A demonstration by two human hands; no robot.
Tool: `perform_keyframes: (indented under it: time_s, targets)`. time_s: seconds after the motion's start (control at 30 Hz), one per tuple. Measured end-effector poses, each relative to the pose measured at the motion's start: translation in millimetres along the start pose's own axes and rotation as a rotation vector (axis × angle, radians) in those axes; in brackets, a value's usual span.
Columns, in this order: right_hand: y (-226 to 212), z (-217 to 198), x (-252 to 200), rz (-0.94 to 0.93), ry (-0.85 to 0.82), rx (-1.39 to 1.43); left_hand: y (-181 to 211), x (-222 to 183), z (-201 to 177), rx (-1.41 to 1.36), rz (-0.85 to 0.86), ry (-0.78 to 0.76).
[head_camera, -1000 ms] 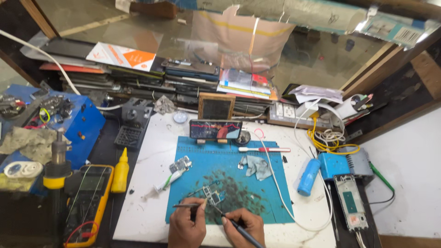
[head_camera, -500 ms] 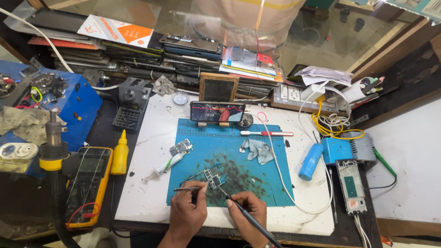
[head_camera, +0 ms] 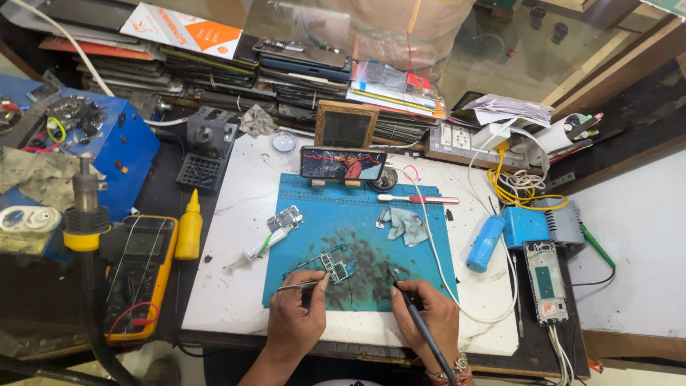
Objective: The person uses a soldering iron and tweezers to work on a small circuit board placed on a blue mat. They apply flux from a syringe and continue soldering specific points on the board. Finally, the person picks up a smartphone and tests its screen functionality by tapping the display.
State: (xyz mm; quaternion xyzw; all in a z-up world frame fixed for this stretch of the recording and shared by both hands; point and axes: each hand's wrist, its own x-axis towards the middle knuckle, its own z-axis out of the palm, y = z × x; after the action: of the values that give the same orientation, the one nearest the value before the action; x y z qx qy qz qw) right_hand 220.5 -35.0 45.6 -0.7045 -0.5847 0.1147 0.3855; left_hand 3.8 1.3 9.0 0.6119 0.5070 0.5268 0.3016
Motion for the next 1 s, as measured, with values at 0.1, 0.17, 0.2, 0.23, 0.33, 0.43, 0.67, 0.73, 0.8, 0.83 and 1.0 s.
perform_keyframes:
  time_s: [0.1, 0.17, 0.2, 0.23, 0.33, 0.43, 0.67, 0.73, 0.8, 0.83, 1.0]
  targets:
    - [-13.5, -14.9, 5.0, -0.043, -0.108, -0.031, 0.7, -1.8, -0.7, 0.023, 0.146, 0.061]
    - [-24.4, -12.0, 10.0, 0.005, -0.172, 0.084, -2.2, -1.7, -0.4, -0.033, 0.145, 0.077]
    - [-31.5, -7.8, 15.0, 0.029, -0.207, 0.142, -4.4, -1.9, -2.0, -0.058, 0.145, 0.09]
    - [-41.1, -1.0, 19.9, -0.016, -0.221, 0.228, -6.9, -2.5, -3.8, -0.163, 0.136, 0.112]
    - [-83.2, 27.5, 35.4, -0.197, -0.218, 0.375, -12.1, -12.8, -15.2, -0.432, 0.132, 0.214]
    - [-136.7, 59.0, 72.1, -0.506, -0.282, 0.419, -16.6, -30.9, -39.9, -0.555, 0.14, 0.34]
    - [-233.7, 162.2, 169.7, -0.764, -0.245, 0.131, -22.6, -75.7, -101.9, -0.509, 0.178, 0.488]
    - [-237.6, 188.2, 187.9, -0.796, -0.264, 0.068, -21.9, -80.6, -109.1, -0.448, 0.23, 0.491]
    - [-235.9, 215.9, 200.3, -0.908, -0.179, -0.066, -18.9, -84.1, -108.8, -0.384, 0.279, 0.48]
    - [-231.6, 226.3, 204.3, -0.954, -0.13, -0.137, -17.2, -84.8, -107.3, -0.391, 0.283, 0.471]
    - [-220.6, 259.7, 208.9, -0.878, -0.158, -0.189, -0.1, -74.7, -103.9, -0.287, 0.31, 0.271]
